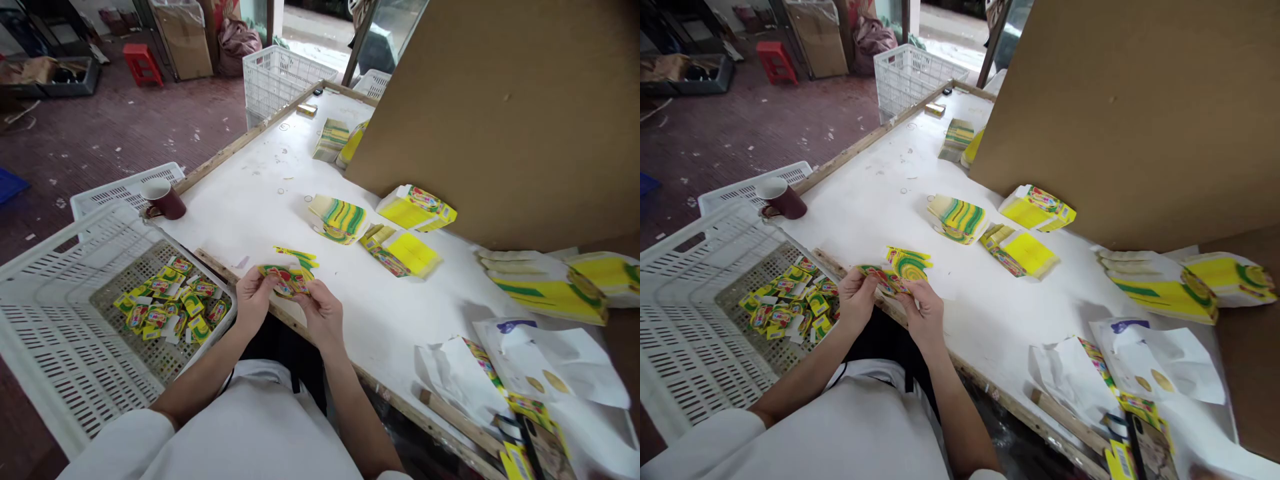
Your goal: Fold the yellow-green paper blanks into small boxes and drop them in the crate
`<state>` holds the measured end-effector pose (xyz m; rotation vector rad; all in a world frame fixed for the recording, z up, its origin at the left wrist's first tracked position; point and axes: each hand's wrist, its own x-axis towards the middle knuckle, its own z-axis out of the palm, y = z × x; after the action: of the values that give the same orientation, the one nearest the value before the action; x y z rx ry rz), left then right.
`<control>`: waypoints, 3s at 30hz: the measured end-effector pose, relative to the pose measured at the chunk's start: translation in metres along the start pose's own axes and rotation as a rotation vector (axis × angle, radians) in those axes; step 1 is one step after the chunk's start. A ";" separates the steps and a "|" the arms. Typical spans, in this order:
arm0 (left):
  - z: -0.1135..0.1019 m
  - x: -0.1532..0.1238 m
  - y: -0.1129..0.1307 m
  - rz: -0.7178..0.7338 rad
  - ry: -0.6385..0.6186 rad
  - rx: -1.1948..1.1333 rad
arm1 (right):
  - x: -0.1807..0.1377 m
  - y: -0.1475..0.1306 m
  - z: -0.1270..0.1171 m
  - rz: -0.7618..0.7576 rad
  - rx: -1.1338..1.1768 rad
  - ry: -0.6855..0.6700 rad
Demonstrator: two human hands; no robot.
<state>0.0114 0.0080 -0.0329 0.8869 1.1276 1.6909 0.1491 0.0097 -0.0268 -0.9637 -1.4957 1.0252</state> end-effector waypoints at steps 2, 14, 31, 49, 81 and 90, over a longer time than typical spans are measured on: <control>-0.003 0.005 0.008 0.010 -0.037 0.033 | 0.001 0.000 -0.004 -0.027 -0.020 0.020; -0.008 0.015 0.075 0.129 -0.671 0.818 | -0.002 -0.023 -0.038 -0.482 -0.701 -0.106; -0.009 -0.006 0.028 0.298 -0.688 0.945 | 0.004 -0.004 -0.006 0.382 0.437 -0.257; -0.022 0.015 0.028 -0.161 0.028 0.125 | 0.003 0.012 -0.006 -0.225 -0.337 -0.126; -0.081 0.027 0.048 0.272 0.044 1.028 | 0.000 0.025 -0.030 0.028 -0.801 -0.097; -0.030 0.008 0.025 0.121 0.025 0.296 | 0.002 0.002 -0.023 0.050 -0.449 0.088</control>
<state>-0.0253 0.0021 -0.0190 1.1397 1.3898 1.6601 0.1713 0.0145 -0.0260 -1.3467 -1.6690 0.6800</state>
